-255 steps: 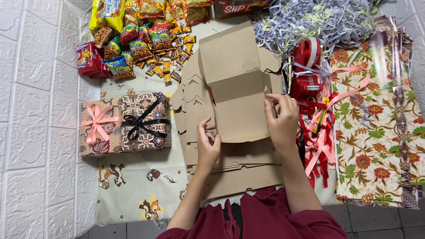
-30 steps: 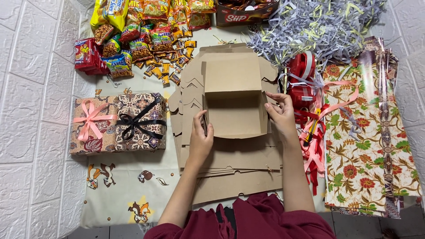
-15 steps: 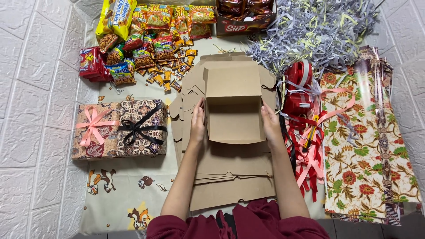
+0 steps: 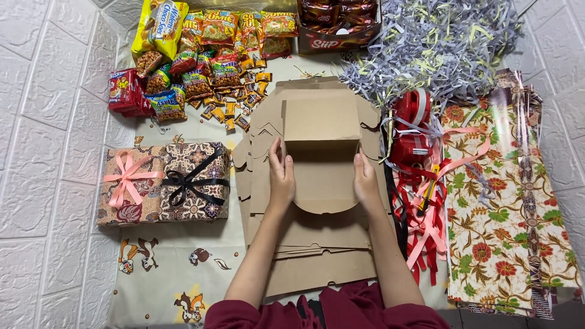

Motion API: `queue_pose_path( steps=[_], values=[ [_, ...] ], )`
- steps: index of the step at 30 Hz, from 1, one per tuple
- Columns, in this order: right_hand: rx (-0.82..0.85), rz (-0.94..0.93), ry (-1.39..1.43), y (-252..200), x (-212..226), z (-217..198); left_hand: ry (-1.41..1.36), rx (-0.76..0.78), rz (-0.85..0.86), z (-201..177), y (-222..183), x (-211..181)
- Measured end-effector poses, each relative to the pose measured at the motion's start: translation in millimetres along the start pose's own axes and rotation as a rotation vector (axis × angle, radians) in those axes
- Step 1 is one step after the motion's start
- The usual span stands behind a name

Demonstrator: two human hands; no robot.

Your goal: Assembling a cardboard gift box by folding flaps and filling it with shredded paper filler.

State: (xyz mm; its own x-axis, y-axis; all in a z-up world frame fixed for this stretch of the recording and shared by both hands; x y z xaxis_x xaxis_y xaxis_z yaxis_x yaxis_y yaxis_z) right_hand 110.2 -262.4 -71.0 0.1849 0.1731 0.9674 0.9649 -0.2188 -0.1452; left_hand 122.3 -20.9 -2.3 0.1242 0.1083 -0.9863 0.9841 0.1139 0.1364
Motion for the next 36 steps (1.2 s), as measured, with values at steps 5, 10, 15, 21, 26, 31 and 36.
queue_pose_path(
  steps=[5, 10, 15, 21, 26, 31, 36],
  values=[
    [0.005, 0.004, -0.043, -3, 15, -1, 0.416, 0.160, 0.032, 1, 11, -23],
    [0.008, 0.002, -0.060, -3, 18, -4, 0.485, 0.228, -0.025, 1, 17, -20],
    [0.014, -0.002, -0.049, -9, 31, -4, 0.357, 0.138, 0.019, -3, 17, -9],
    [0.015, -0.003, -0.040, -10, 36, -3, 0.305, 0.097, -0.030, -6, 17, 12],
    [0.004, -0.007, -0.011, -11, 26, -7, 0.131, 0.047, -0.059, -11, 17, 14],
    [0.007, 0.011, 0.028, -19, 35, -7, -0.124, -0.040, -0.062, -14, 14, 12],
    [0.029, -0.028, 0.076, -20, 34, -8, -0.139, -0.144, -0.058, -21, 10, 2]
  ],
)
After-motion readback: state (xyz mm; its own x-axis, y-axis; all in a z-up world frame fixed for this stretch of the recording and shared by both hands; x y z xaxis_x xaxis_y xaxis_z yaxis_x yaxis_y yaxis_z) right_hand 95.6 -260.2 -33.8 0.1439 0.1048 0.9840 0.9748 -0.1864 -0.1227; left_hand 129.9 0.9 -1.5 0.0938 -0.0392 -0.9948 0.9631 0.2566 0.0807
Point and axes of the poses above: each hand's wrist, its own y-axis towards the middle knuckle, its own z-axis out of the palm, x = y × z, the point moved 8 cm from there along y, towards the middle knuckle, and after that the axes turned 4 degrees about z, right-handed, at the moved point
